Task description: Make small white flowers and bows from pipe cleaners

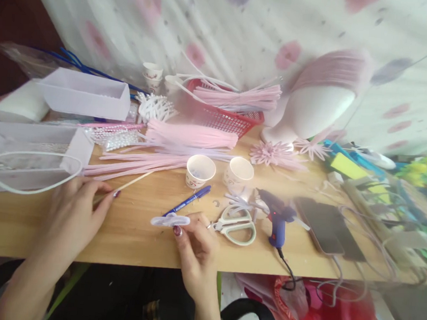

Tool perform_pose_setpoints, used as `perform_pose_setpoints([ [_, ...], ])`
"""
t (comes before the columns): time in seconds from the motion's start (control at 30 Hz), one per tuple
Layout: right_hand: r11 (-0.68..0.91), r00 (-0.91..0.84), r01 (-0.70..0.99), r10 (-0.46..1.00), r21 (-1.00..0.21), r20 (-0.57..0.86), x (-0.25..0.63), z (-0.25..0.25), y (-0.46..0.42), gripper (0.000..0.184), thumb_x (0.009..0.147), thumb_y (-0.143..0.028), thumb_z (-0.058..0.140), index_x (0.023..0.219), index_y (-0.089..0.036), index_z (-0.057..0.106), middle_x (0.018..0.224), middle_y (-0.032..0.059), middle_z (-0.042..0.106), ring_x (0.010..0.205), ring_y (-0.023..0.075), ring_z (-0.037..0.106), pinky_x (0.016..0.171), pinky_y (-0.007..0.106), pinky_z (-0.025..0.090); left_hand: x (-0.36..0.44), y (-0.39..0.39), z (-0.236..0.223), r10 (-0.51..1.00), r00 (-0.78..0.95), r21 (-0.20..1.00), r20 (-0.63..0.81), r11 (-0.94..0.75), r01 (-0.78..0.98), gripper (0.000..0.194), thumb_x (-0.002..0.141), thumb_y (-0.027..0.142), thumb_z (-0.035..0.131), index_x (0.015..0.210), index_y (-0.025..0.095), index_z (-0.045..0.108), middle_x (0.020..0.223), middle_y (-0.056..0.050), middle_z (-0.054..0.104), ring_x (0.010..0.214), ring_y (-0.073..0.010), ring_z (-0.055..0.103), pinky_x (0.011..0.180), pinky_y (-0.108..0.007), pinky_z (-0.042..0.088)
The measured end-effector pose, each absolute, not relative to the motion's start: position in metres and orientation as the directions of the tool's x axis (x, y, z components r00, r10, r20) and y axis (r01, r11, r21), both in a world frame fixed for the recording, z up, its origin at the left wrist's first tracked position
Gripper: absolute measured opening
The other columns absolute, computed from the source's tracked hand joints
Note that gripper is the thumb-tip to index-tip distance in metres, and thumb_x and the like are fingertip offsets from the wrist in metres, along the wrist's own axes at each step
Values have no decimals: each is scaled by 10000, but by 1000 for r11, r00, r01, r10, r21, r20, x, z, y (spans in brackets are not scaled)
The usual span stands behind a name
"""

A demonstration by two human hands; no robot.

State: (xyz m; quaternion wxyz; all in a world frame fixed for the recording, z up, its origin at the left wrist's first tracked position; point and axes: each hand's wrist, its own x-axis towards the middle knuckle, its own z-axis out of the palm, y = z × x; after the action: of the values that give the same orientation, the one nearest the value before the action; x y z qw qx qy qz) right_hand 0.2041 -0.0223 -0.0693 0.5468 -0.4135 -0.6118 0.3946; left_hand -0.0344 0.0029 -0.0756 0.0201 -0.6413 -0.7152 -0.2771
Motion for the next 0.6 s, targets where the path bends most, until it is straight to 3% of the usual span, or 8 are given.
perform_pose_setpoints([
  [0.1,331,-46,48,943,-942,329,205,-70,-22,151,996,-189,627,970,-278,746,853,19,637,805,180,586,695,299,439,-44,-2,-73,930,-166,434,327,8,901,249,931,416,409,831,247,562,905,-139,603,959,-409,616,914,-573,490],
  [0.2,331,-43,32,943,-943,330,205,-69,-22,148,993,-194,634,934,-272,746,841,18,635,795,173,582,682,289,432,-53,-13,-63,967,-204,612,152,70,788,232,909,481,465,840,275,548,890,-101,679,875,-369,661,817,-509,514],
  [0.27,337,-52,16,941,-942,335,205,-68,-22,156,995,-195,632,921,-269,747,826,16,625,777,169,581,666,283,429,-51,-22,-54,970,-239,763,-30,177,622,249,919,524,521,912,280,575,841,-55,721,778,-308,682,693,-415,522],
  [0.37,358,-57,-4,932,-934,358,206,-67,-22,148,987,-192,642,920,-266,750,822,14,615,753,165,578,652,278,436,-35,-27,-39,954,-287,973,-85,142,181,286,926,489,621,1093,259,645,731,15,677,636,-178,600,705,-328,550],
  [0.47,390,-56,21,920,-921,388,207,-67,-22,146,977,-178,646,902,-248,750,824,23,616,744,166,583,650,277,452,-11,-21,-25,974,-191,948,-122,57,-314,241,833,368,795,997,204,726,751,0,724,705,-163,681,717,-285,614],
  [0.53,413,-60,49,910,-910,410,207,-66,-22,157,971,-158,636,893,-234,749,822,32,619,736,169,587,638,276,462,5,-15,-16,968,-249,884,-43,-79,-461,122,857,294,793,894,206,717,769,11,744,728,-150,725,764,-277,646],
  [0.6,438,-56,75,899,-896,434,207,-65,-23,165,960,-130,628,898,-227,747,818,35,622,722,169,589,624,275,473,16,-11,-9,945,-319,842,69,-227,-490,44,918,231,736,900,209,702,782,18,766,748,-138,756,778,-248,657],
])
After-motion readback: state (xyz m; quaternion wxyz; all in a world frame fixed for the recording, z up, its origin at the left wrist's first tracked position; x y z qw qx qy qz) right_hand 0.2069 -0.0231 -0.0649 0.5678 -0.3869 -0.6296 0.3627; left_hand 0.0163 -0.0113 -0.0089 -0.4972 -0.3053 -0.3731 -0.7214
